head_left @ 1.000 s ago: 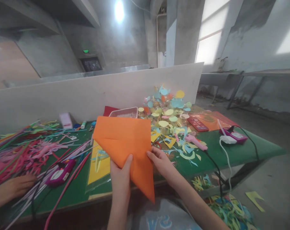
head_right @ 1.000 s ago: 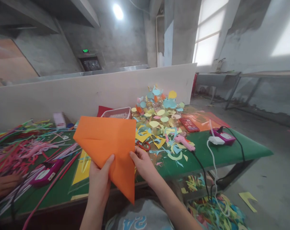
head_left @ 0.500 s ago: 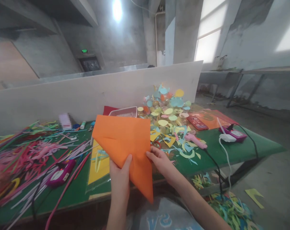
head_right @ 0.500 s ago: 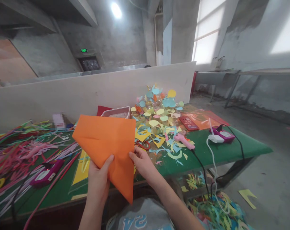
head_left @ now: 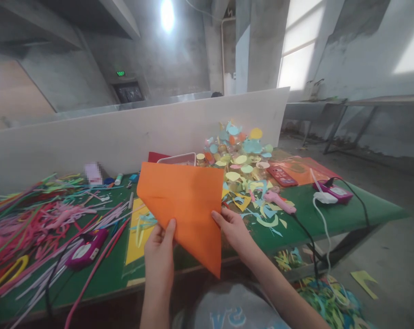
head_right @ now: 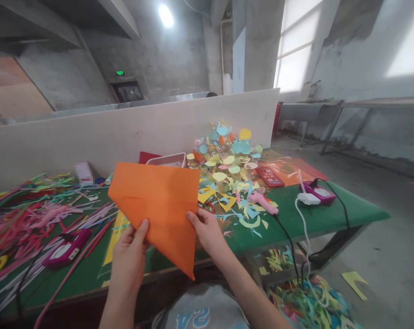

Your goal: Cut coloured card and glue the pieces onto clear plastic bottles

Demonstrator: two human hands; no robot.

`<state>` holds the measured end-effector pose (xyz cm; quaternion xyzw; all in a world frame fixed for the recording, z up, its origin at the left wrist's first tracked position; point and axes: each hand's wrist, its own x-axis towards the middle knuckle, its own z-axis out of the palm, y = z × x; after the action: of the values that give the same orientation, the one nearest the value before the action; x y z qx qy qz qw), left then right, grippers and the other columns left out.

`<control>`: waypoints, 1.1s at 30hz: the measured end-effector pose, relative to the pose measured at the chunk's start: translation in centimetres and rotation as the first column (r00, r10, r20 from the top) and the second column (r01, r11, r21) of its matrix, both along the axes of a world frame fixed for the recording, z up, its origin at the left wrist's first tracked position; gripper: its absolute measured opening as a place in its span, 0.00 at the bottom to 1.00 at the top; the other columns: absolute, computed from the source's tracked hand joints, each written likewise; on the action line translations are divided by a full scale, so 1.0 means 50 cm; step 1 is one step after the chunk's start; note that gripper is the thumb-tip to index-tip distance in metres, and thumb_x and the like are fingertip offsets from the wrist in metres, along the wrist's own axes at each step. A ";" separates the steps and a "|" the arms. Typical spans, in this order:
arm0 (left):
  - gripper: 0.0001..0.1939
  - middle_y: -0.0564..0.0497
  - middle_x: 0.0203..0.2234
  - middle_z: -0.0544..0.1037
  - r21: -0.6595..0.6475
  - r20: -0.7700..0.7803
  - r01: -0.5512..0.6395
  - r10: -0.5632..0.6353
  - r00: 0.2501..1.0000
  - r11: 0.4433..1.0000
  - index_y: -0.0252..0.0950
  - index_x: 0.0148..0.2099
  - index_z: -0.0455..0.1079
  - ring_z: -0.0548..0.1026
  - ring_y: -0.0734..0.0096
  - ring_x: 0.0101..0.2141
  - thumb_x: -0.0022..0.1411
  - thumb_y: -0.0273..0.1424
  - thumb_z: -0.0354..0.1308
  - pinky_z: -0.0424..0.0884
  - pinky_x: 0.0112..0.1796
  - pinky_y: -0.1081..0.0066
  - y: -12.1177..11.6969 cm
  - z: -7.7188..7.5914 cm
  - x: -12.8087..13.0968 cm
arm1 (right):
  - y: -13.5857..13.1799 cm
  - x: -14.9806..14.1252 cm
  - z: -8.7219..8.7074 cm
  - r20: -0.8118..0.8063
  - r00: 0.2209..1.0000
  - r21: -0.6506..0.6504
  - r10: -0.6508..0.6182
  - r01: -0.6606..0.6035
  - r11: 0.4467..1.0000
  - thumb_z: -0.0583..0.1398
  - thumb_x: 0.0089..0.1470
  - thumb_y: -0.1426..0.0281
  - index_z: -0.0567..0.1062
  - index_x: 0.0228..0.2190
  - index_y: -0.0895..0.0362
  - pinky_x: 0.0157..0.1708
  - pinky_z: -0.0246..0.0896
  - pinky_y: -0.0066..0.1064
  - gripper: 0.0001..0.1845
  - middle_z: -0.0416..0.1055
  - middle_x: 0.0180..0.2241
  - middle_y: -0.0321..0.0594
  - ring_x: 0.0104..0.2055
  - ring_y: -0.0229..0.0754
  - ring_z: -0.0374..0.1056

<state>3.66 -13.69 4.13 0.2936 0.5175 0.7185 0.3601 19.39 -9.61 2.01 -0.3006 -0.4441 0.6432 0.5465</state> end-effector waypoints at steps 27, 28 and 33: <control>0.09 0.52 0.39 0.81 0.194 0.332 -0.135 0.064 0.941 0.972 0.38 0.38 0.75 0.79 0.75 0.37 0.52 0.26 0.66 0.76 0.39 0.74 0.003 0.036 -0.028 | 0.023 0.055 0.005 0.267 0.962 0.255 -0.048 -0.022 0.967 0.65 0.49 0.55 0.78 0.35 0.54 0.38 0.67 0.34 0.17 0.78 0.33 0.39 0.37 0.45 0.73; 0.08 0.52 0.40 0.81 0.215 0.368 -0.140 0.052 0.928 0.967 0.39 0.39 0.75 0.78 0.75 0.38 0.54 0.25 0.65 0.76 0.40 0.74 0.005 0.035 -0.012 | 0.015 0.044 0.000 0.271 0.963 0.269 0.015 -0.091 0.959 0.65 0.49 0.56 0.79 0.37 0.53 0.41 0.67 0.36 0.17 0.78 0.37 0.40 0.41 0.47 0.73; 0.10 0.50 0.47 0.78 0.225 0.389 -0.031 -0.061 0.919 0.974 0.41 0.46 0.73 0.78 0.74 0.43 0.60 0.30 0.62 0.74 0.44 0.73 0.005 0.011 0.084 | -0.025 -0.031 -0.029 0.241 0.967 0.249 0.077 -0.138 0.959 0.64 0.51 0.57 0.79 0.38 0.55 0.39 0.68 0.35 0.17 0.78 0.35 0.41 0.38 0.46 0.73</control>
<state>7.86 -13.42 4.67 0.1863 0.3472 0.8142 0.4263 17.83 -10.88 0.54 -0.2726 -0.6017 0.5682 0.4907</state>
